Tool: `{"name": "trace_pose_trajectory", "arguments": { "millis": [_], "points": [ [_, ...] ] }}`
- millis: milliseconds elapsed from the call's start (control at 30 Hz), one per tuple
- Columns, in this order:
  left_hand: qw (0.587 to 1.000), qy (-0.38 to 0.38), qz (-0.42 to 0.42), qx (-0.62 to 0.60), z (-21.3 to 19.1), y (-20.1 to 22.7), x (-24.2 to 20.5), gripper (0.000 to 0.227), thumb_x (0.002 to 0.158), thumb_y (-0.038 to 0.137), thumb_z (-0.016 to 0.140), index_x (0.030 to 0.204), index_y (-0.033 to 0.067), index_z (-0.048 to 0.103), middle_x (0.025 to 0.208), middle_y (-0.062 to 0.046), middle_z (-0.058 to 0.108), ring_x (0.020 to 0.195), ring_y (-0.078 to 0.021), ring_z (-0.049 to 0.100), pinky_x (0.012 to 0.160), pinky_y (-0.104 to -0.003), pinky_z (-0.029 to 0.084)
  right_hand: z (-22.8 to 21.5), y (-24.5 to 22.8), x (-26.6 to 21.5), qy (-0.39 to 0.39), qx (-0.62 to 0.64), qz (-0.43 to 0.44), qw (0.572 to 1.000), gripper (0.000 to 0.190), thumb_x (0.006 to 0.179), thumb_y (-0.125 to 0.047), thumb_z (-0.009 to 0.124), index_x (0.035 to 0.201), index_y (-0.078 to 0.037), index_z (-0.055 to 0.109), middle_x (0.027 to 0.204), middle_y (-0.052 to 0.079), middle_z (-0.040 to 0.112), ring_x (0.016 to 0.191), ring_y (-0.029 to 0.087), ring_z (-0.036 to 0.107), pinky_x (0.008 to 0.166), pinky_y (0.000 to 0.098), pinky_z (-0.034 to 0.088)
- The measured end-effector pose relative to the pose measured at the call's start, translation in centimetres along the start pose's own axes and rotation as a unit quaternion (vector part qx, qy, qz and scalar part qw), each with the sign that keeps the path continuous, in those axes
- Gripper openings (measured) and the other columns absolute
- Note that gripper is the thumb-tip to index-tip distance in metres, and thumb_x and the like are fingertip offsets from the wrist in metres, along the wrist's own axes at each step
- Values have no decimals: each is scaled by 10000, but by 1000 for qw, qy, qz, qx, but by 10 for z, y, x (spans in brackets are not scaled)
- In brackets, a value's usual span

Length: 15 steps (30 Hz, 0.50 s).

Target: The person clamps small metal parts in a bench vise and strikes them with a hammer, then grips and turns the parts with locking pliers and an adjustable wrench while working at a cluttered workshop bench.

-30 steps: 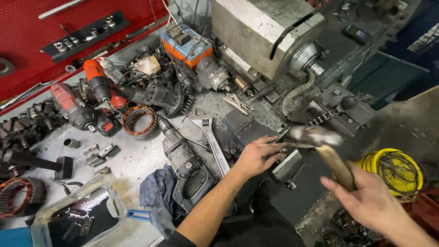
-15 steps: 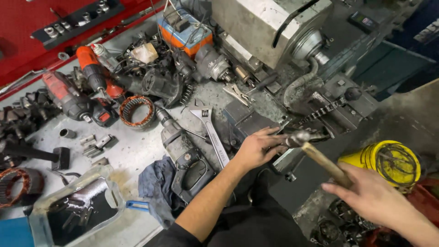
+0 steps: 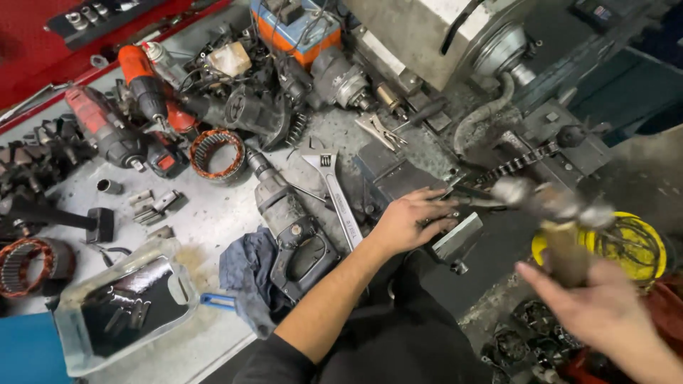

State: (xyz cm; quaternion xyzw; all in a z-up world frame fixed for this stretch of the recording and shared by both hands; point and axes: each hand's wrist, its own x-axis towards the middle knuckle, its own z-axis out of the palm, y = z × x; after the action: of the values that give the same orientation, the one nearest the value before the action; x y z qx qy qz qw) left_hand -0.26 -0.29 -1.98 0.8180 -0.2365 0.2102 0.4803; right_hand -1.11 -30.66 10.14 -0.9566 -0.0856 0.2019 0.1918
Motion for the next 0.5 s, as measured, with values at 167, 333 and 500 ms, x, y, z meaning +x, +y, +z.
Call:
{"name": "trace_pose_trajectory", "arguments": {
  "millis": [167, 333, 500],
  "points": [
    [1000, -6, -2, -12, 0, -6, 1, 280, 915, 260, 782, 1168, 145, 752, 1307, -12, 723, 1329, -278, 638, 1151, -418, 508, -1, -21, 5, -68, -61, 49, 995, 397, 844, -432, 825, 892, -60, 696, 648, 124, 631, 618, 239, 617, 617, 394, 538],
    [998, -5, -48, -42, -11, 5, 8, 400, 857, 265, 818, 1226, 137, 730, 1322, -46, 709, 1328, -279, 635, 1135, -399, 521, -9, -4, -2, -33, -101, 99, 989, 377, 899, -413, 814, 961, -60, 695, 761, 124, 611, 689, 243, 605, 618, 388, 566],
    [997, 5, -31, -71, -17, 7, 5, 570, 774, 260, 875, 1280, 82, 682, 1370, -96, 679, 1378, -300, 608, 1185, -409, 494, -10, -5, 5, -89, -164, 77, 979, 485, 807, -587, 751, 1038, -163, 797, 823, 90, 689, 754, 213, 713, 730, 353, 606]
  ]
}}
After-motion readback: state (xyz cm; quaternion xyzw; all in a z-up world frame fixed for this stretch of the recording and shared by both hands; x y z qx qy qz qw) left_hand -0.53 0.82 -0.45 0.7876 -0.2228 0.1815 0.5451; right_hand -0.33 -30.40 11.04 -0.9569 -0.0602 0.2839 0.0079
